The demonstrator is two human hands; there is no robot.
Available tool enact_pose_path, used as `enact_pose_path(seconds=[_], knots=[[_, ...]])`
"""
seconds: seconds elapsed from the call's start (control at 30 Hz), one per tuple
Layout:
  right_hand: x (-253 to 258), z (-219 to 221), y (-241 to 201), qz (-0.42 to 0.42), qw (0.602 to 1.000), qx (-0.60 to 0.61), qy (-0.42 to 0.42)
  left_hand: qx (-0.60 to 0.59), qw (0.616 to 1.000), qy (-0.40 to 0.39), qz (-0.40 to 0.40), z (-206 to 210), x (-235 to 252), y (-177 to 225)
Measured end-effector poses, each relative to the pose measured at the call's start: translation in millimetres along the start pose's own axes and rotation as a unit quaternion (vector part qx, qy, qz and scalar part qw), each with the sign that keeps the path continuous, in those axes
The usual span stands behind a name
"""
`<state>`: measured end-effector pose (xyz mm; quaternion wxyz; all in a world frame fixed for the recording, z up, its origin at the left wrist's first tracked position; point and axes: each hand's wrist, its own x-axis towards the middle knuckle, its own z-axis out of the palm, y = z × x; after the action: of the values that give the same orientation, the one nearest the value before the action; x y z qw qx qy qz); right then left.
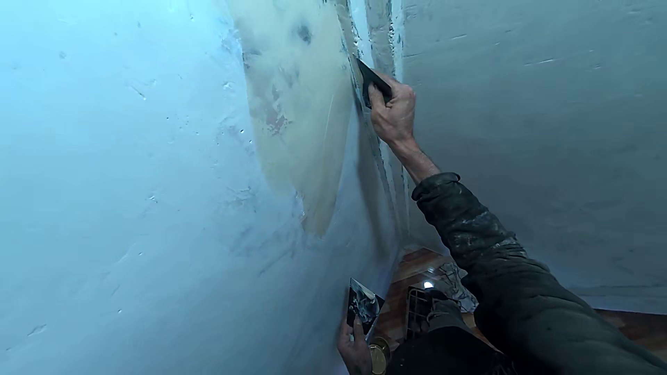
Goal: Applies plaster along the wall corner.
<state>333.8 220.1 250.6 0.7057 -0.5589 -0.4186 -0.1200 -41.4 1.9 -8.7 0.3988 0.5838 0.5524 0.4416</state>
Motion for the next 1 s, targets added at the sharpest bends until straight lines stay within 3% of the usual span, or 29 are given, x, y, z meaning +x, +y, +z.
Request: enact_pose_path(seconds=[0.3, 0.53, 0.83, 1.0], knots=[[4, 19, -11, 0.031, 0.998, -0.052, 0.012, 0.020, 1.000, 0.012, 0.004, 2, 3, -1], [-9, 19, -10, 0.020, 0.999, 0.000, -0.028, 0.044, 0.999, 0.005, 0.008, 2, 5, -8], [-49, 3, -19, -0.054, 0.989, 0.050, -0.130, 0.035, 0.999, -0.025, 0.013, -3, 19, -12], [-102, -26, -36, -0.079, 0.984, 0.037, -0.157, 0.039, 0.998, -0.038, 0.008, -4, 23, -14]])
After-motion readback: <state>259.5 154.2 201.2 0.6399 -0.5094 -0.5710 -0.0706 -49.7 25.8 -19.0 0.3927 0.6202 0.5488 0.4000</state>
